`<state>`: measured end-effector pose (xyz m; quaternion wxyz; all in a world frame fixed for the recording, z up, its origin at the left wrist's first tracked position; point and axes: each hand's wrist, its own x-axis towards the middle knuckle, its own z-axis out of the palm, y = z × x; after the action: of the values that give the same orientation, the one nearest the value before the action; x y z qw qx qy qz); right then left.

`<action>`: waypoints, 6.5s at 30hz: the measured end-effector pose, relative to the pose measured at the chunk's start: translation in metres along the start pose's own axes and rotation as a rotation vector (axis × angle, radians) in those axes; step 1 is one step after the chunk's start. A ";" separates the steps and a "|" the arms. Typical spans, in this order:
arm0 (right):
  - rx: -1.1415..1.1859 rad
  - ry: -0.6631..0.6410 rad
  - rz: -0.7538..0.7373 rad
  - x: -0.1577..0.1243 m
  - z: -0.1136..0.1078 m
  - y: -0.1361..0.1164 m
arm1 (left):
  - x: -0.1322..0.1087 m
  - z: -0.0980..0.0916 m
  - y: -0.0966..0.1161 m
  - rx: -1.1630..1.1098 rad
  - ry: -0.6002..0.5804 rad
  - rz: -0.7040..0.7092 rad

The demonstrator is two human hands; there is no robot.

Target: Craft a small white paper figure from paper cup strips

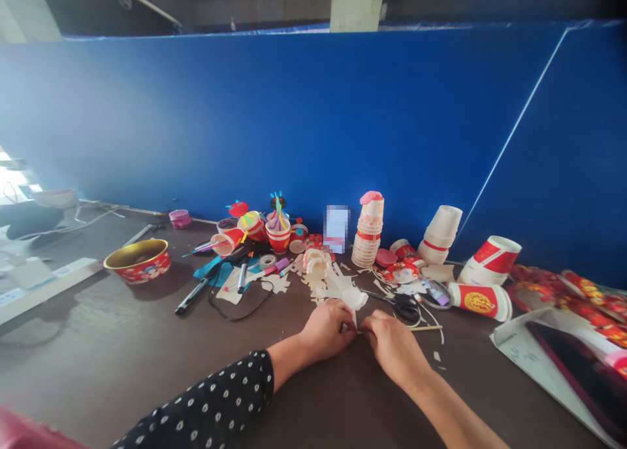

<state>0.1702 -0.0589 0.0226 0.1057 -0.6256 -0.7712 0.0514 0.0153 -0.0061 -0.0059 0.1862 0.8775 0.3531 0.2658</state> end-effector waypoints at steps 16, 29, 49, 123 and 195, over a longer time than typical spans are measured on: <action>0.062 0.015 -0.026 -0.001 0.000 0.003 | 0.001 0.000 0.001 0.026 -0.015 0.007; 0.134 0.012 -0.076 -0.001 0.001 0.001 | -0.001 0.003 0.003 0.050 -0.007 0.033; 0.010 0.026 -0.065 -0.003 0.003 -0.005 | 0.000 -0.005 -0.001 -0.062 -0.074 0.048; -0.141 -0.005 -0.018 -0.004 -0.001 -0.019 | 0.001 -0.001 0.001 -0.040 -0.047 -0.021; -0.310 -0.025 -0.159 -0.011 -0.004 -0.021 | -0.002 0.003 0.002 0.080 0.032 -0.008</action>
<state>0.1531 -0.0746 0.0297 0.0022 -0.5707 -0.8183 -0.0689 0.0173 -0.0094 -0.0077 0.1465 0.8784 0.3698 0.2648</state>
